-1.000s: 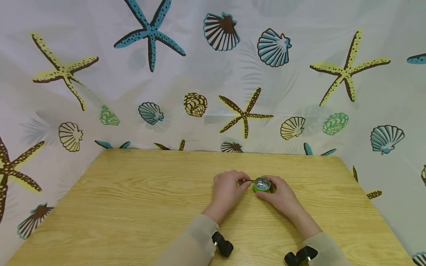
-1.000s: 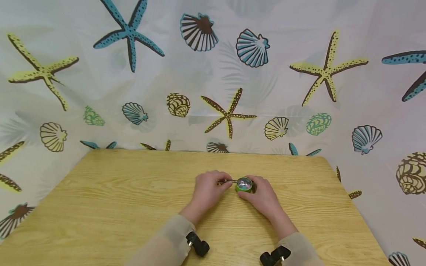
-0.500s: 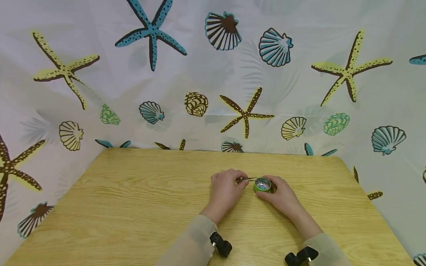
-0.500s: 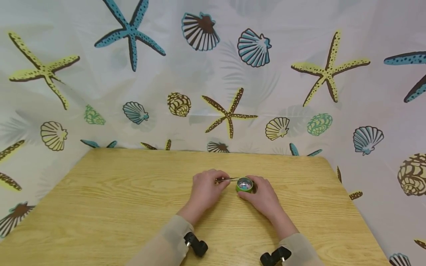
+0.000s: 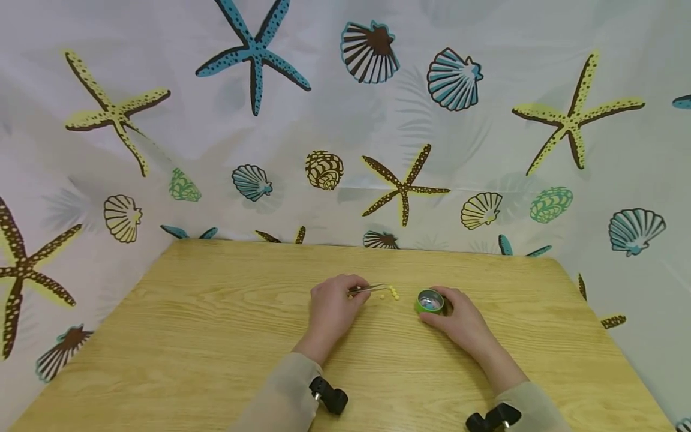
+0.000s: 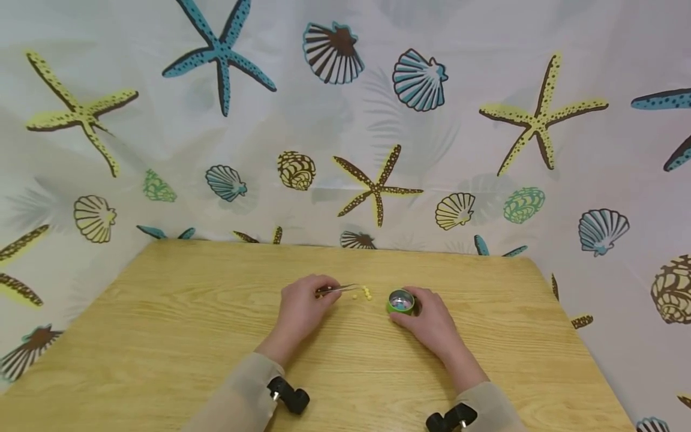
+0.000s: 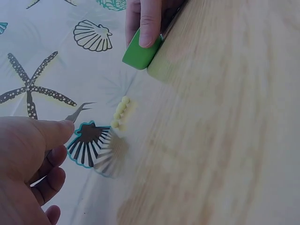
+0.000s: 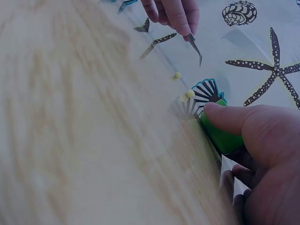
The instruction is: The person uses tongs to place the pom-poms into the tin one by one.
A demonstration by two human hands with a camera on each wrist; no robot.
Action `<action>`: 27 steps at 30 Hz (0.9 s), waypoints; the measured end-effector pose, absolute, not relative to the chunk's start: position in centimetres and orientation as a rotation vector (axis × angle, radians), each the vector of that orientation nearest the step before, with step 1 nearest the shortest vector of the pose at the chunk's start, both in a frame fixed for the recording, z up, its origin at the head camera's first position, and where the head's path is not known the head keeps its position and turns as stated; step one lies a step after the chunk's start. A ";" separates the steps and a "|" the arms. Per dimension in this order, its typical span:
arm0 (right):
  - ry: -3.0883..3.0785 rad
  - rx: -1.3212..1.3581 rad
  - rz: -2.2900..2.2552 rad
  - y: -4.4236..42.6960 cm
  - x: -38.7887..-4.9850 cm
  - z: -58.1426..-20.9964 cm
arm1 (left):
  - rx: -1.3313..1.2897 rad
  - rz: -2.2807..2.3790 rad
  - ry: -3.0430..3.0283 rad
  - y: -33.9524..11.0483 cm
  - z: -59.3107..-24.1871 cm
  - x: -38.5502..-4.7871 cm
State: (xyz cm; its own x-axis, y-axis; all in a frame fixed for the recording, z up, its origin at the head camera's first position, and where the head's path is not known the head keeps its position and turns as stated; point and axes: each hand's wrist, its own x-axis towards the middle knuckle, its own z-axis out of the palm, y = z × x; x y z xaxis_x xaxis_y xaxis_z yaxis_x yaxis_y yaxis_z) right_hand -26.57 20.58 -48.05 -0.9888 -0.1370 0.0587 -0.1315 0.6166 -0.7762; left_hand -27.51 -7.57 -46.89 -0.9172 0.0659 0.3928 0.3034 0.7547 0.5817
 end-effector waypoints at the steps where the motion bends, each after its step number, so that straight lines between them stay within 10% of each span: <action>1: 2.819 -0.232 -1.352 20.6 -26.5 -48.1 | -0.282 -0.955 -2.606 -7.6 -46.9 -27.5; 27: 2.818 -0.251 -1.357 20.7 -26.6 -48.3 | -0.232 -1.054 -2.662 -8.2 -48.5 -27.8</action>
